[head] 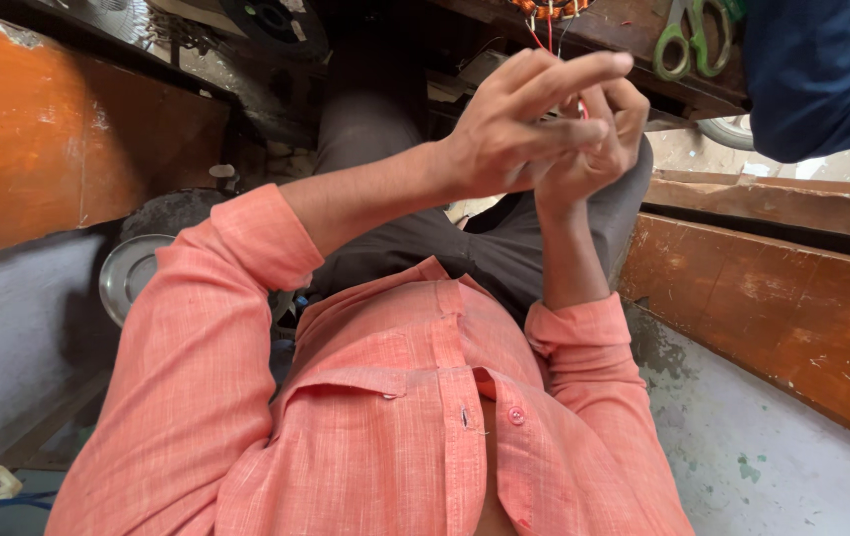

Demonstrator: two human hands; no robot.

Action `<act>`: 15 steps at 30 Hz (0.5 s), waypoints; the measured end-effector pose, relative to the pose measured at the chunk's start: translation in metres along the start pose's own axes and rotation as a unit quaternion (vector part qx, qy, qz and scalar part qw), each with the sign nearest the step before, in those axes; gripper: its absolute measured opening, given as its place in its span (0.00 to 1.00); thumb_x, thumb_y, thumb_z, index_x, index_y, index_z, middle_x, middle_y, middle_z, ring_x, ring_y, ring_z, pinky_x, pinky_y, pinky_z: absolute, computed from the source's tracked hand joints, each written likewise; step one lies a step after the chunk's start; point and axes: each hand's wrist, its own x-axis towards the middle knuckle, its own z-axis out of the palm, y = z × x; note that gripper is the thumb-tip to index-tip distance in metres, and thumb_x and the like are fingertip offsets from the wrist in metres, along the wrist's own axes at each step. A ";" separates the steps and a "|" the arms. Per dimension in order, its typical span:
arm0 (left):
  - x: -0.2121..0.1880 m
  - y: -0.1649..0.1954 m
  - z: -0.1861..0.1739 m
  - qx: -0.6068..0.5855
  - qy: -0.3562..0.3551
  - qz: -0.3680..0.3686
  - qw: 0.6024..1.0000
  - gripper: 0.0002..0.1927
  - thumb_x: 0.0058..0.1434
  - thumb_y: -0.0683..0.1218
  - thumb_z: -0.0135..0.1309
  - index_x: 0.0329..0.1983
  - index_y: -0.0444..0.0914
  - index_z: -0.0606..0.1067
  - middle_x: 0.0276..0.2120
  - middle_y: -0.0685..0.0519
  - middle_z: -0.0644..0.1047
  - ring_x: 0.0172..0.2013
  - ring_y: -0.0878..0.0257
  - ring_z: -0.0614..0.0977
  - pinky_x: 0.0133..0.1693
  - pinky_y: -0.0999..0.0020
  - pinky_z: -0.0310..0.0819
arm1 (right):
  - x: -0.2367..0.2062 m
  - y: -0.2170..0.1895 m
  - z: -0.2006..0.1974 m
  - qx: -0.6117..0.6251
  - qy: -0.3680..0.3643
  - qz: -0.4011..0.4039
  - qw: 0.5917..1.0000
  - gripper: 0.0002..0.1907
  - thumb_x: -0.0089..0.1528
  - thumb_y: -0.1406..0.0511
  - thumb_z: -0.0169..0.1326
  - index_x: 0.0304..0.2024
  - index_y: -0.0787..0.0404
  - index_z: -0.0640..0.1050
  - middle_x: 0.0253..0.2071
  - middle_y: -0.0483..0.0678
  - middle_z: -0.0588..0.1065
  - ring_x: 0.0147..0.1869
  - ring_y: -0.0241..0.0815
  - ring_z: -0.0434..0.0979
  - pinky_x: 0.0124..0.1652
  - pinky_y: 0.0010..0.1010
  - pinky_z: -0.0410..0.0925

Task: The person sits on the floor and works on a motor stator, stripping red wires and inserting white plastic tubes over them. They use scissors to cut the tubes and continue preparing the wires for connection.

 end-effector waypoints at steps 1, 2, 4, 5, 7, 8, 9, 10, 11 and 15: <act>-0.003 0.003 0.000 0.007 0.002 0.010 1.000 0.16 0.63 0.40 0.61 0.53 0.46 0.77 0.70 0.51 0.62 0.50 0.60 0.75 0.51 0.65 0.73 | -0.001 0.002 0.003 -0.013 0.003 -0.004 1.000 0.12 0.66 0.71 0.61 0.52 0.64 0.82 0.49 0.47 0.72 0.50 0.38 0.78 0.42 0.25 0.77; -0.005 0.006 0.001 0.014 0.004 0.020 1.000 0.17 0.63 0.39 0.60 0.54 0.46 0.76 0.71 0.52 0.61 0.51 0.59 0.76 0.52 0.64 0.74 | -0.002 0.004 0.005 -0.027 0.005 -0.009 1.000 0.11 0.66 0.72 0.61 0.52 0.63 0.82 0.49 0.46 0.72 0.51 0.39 0.78 0.43 0.26 0.77; -0.011 0.009 0.001 0.017 -0.002 0.031 0.999 0.19 0.63 0.38 0.59 0.56 0.45 0.75 0.71 0.51 0.61 0.51 0.58 0.76 0.52 0.63 0.73 | -0.002 0.010 0.010 -0.052 0.008 -0.027 0.998 0.11 0.66 0.73 0.63 0.52 0.62 0.83 0.49 0.45 0.72 0.50 0.39 0.78 0.44 0.27 0.76; -0.014 0.011 0.001 0.013 -0.012 0.031 0.999 0.20 0.63 0.37 0.59 0.57 0.45 0.75 0.71 0.51 0.62 0.51 0.59 0.76 0.51 0.63 0.73 | -0.003 0.013 0.012 -0.065 0.009 -0.039 0.997 0.11 0.66 0.74 0.64 0.51 0.62 0.83 0.49 0.45 0.72 0.50 0.38 0.78 0.44 0.26 0.75; -0.022 0.015 0.001 0.008 -0.025 0.027 0.999 0.21 0.63 0.37 0.59 0.59 0.44 0.74 0.71 0.50 0.63 0.50 0.59 0.76 0.50 0.63 0.73 | -0.006 0.019 0.018 -0.031 0.016 -0.028 0.999 0.12 0.66 0.75 0.64 0.51 0.61 0.83 0.49 0.44 0.72 0.49 0.38 0.77 0.44 0.26 0.76; -0.025 0.016 0.002 0.007 -0.027 0.023 0.999 0.22 0.63 0.37 0.60 0.59 0.44 0.74 0.71 0.50 0.63 0.50 0.59 0.76 0.50 0.63 0.74 | -0.008 0.023 0.025 0.016 0.023 -0.007 1.000 0.12 0.66 0.75 0.63 0.51 0.60 0.83 0.50 0.45 0.71 0.49 0.38 0.77 0.44 0.27 0.77; -0.028 0.018 0.003 0.004 -0.030 0.020 0.999 0.22 0.63 0.37 0.60 0.60 0.44 0.74 0.71 0.50 0.64 0.51 0.60 0.76 0.50 0.63 0.74 | -0.009 0.026 0.028 0.062 0.031 0.015 0.998 0.13 0.66 0.76 0.62 0.52 0.60 0.83 0.51 0.45 0.71 0.50 0.38 0.76 0.44 0.28 0.78; -0.031 0.019 0.003 0.005 -0.035 0.021 0.999 0.22 0.63 0.38 0.61 0.60 0.44 0.74 0.70 0.50 0.64 0.50 0.59 0.76 0.50 0.63 0.74 | -0.010 0.029 0.027 0.028 0.018 0.011 0.999 0.13 0.66 0.76 0.63 0.52 0.60 0.83 0.51 0.45 0.71 0.48 0.37 0.76 0.44 0.27 0.78; -0.034 0.019 0.003 0.005 -0.040 0.022 0.999 0.22 0.63 0.38 0.61 0.60 0.44 0.74 0.70 0.49 0.64 0.49 0.59 0.76 0.50 0.63 0.74 | -0.010 0.033 0.027 -0.007 0.005 0.007 1.000 0.14 0.65 0.76 0.64 0.52 0.59 0.84 0.51 0.45 0.72 0.47 0.36 0.77 0.44 0.27 0.77; -0.046 0.021 0.004 0.009 -0.060 0.030 0.998 0.21 0.64 0.39 0.63 0.60 0.42 0.76 0.69 0.47 0.65 0.47 0.60 0.78 0.45 0.64 0.72 | -0.006 0.039 0.014 -0.085 -0.050 -0.026 0.995 0.17 0.63 0.71 0.69 0.55 0.57 0.83 0.53 0.44 0.74 0.47 0.36 0.76 0.45 0.28 0.74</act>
